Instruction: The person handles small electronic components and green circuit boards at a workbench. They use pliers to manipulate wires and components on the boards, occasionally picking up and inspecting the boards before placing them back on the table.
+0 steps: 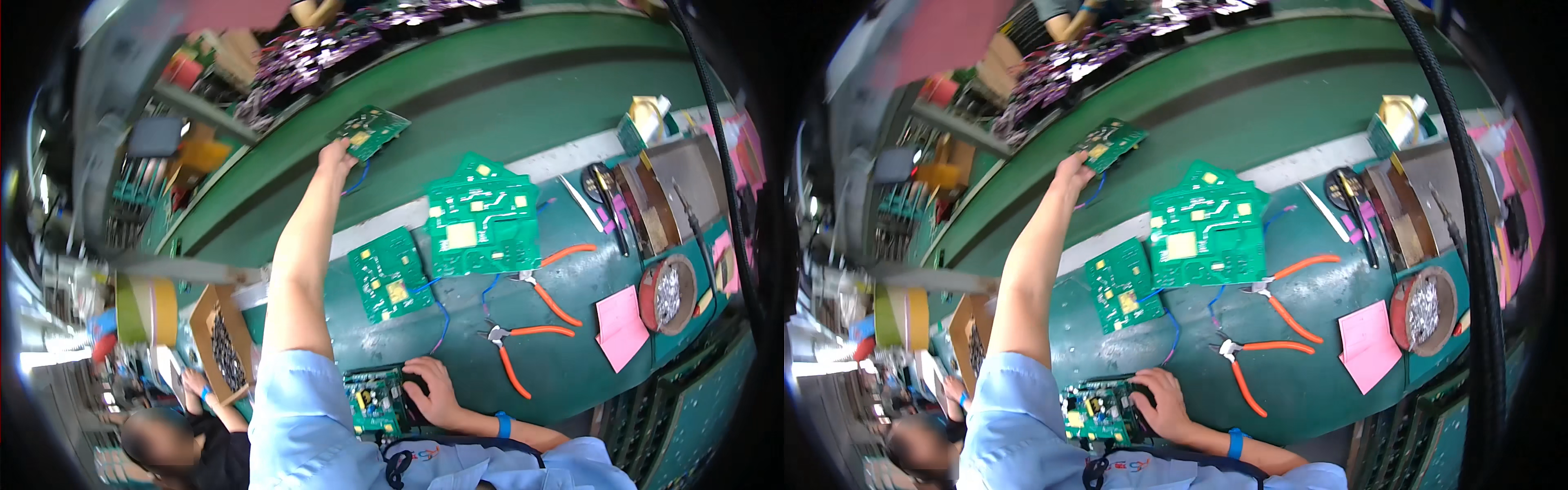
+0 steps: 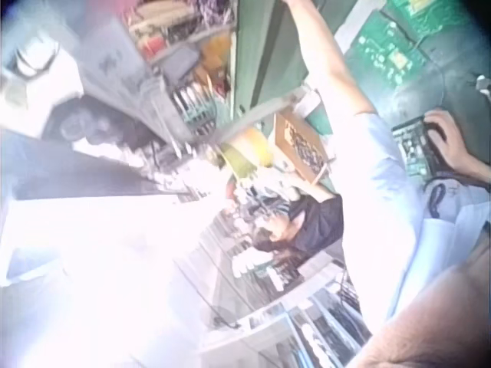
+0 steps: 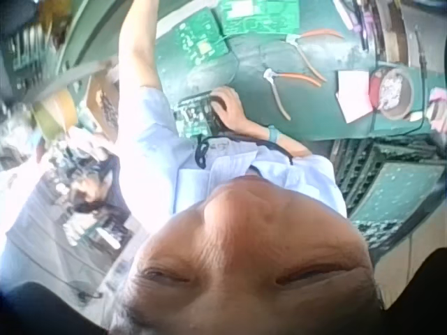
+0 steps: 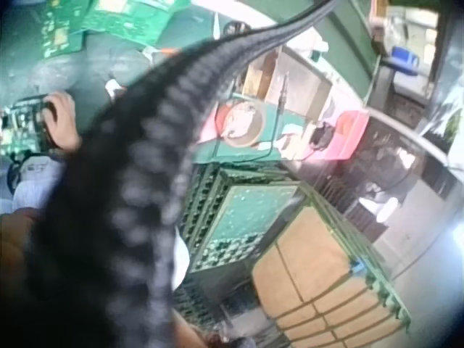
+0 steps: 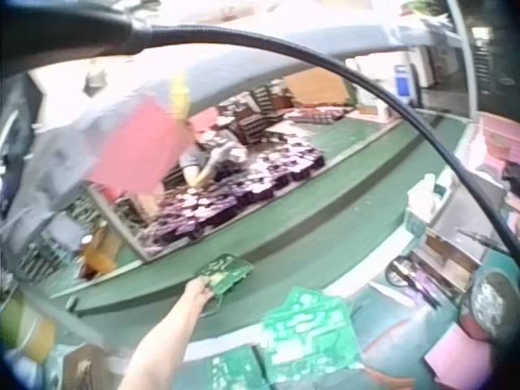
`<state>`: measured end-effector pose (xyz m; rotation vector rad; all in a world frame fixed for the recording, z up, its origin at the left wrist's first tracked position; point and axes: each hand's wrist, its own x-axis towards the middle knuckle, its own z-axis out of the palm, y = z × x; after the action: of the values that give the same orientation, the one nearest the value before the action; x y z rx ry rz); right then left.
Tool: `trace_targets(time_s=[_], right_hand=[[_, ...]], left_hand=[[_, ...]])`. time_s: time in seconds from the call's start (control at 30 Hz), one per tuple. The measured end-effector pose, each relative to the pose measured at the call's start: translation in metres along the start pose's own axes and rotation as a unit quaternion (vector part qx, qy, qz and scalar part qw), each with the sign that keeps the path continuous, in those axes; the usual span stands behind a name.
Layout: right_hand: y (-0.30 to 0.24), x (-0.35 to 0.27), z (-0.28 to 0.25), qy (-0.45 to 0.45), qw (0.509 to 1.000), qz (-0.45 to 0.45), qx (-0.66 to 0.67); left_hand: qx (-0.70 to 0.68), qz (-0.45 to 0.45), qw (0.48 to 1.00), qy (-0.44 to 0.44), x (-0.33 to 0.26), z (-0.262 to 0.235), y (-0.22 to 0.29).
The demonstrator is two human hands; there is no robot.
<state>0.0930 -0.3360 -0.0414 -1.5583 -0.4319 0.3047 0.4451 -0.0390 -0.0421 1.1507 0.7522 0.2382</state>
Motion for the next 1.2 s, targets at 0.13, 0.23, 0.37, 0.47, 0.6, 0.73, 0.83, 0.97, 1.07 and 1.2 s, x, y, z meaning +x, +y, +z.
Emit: trace_targets(time_s=[0.13,0.23,0.37,0.47,0.6,0.73,0.83,0.97,1.07,1.2], right_hand=[[0.002,-0.001,0.005,0.008,0.999,-0.032,-0.005],[-0.001,-0.002,0.006,0.0,0.999,-0.033,0.024],[-0.015,-0.006,0.004,-0.035,0.995,-0.037,0.082],[-0.037,-0.017,0.005,-0.038,0.992,-0.088,0.08],[-0.038,-0.032,0.008,0.014,0.983,-0.17,0.072],[-0.049,-0.024,0.005,0.006,0.988,-0.141,0.068],[-0.052,-0.006,0.009,0.01,0.987,-0.148,0.062],[-0.048,0.023,0.01,-0.011,0.99,-0.125,0.067],[-0.04,0.048,0.017,-0.034,0.99,-0.075,0.114],[-0.044,0.063,0.028,-0.086,0.986,-0.036,0.142]], left_hand=[[0.094,0.077,0.993,0.004,-0.055,-0.026,0.05],[0.062,0.096,0.993,-0.026,-0.108,-0.057,0.063],[0.034,0.088,0.994,-0.051,-0.181,-0.112,0.08],[0.003,0.107,0.992,-0.06,-0.223,-0.155,0.07],[-0.065,0.11,0.989,-0.074,-0.269,-0.194,0.038],[-0.139,0.111,0.968,-0.179,-0.293,-0.246,0.013],[-0.111,0.163,0.967,-0.162,-0.316,-0.264,0.002],[-0.097,0.224,0.945,-0.219,-0.334,-0.25,-0.012],[-0.116,0.243,0.933,-0.24,-0.329,-0.239,-0.026],[-0.116,0.242,0.927,-0.262,-0.326,-0.224,-0.035]])
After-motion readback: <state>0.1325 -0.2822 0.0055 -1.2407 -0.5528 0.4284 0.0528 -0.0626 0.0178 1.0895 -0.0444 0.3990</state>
